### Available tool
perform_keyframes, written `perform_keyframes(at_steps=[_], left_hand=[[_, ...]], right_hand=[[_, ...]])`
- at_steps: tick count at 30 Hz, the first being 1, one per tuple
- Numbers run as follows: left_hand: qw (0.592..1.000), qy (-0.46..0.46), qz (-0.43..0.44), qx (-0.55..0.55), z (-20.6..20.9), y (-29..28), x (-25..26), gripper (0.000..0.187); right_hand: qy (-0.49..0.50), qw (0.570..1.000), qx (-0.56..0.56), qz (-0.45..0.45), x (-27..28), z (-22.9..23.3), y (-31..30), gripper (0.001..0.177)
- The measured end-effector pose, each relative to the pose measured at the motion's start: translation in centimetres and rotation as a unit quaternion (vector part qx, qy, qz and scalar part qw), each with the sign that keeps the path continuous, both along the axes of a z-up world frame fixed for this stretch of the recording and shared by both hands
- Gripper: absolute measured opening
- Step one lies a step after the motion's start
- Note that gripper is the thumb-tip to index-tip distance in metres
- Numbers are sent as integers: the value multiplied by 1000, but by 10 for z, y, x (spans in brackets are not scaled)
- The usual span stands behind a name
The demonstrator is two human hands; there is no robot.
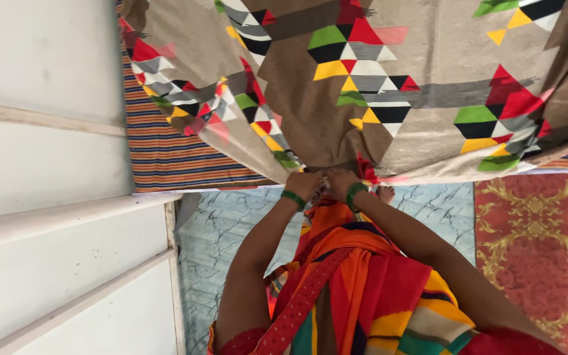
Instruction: The person spreads a bedspread over a bed, smooths it out by hand, and then folds the edges and corners to fit the mattress.
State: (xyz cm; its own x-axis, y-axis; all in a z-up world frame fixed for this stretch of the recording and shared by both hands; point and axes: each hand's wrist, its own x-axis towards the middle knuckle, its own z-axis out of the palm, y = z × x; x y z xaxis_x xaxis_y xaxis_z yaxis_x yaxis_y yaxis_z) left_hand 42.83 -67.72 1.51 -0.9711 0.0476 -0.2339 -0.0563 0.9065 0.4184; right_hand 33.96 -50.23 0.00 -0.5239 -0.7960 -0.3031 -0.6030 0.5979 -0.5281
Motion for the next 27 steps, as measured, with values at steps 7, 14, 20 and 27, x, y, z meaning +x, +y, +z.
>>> perform_keyframes(at_steps=[7, 14, 20, 27], left_hand=[[999, -41, -25, -15, -12, -19, -14, 19], [968, -73, 43, -237, -35, -83, -5, 24], [969, -70, 86, -222, -18, -98, 2, 24], [972, -142, 99, -159, -33, -71, 22, 23]], right_hand=[[-39, 997, -43, -49, -15, 29, 2, 36], [-71, 991, -93, -62, -9, 43, 21, 32], [-44, 989, -28, -141, -15, 52, 32, 36], [28, 991, 11, -127, -39, 15, 41, 21]])
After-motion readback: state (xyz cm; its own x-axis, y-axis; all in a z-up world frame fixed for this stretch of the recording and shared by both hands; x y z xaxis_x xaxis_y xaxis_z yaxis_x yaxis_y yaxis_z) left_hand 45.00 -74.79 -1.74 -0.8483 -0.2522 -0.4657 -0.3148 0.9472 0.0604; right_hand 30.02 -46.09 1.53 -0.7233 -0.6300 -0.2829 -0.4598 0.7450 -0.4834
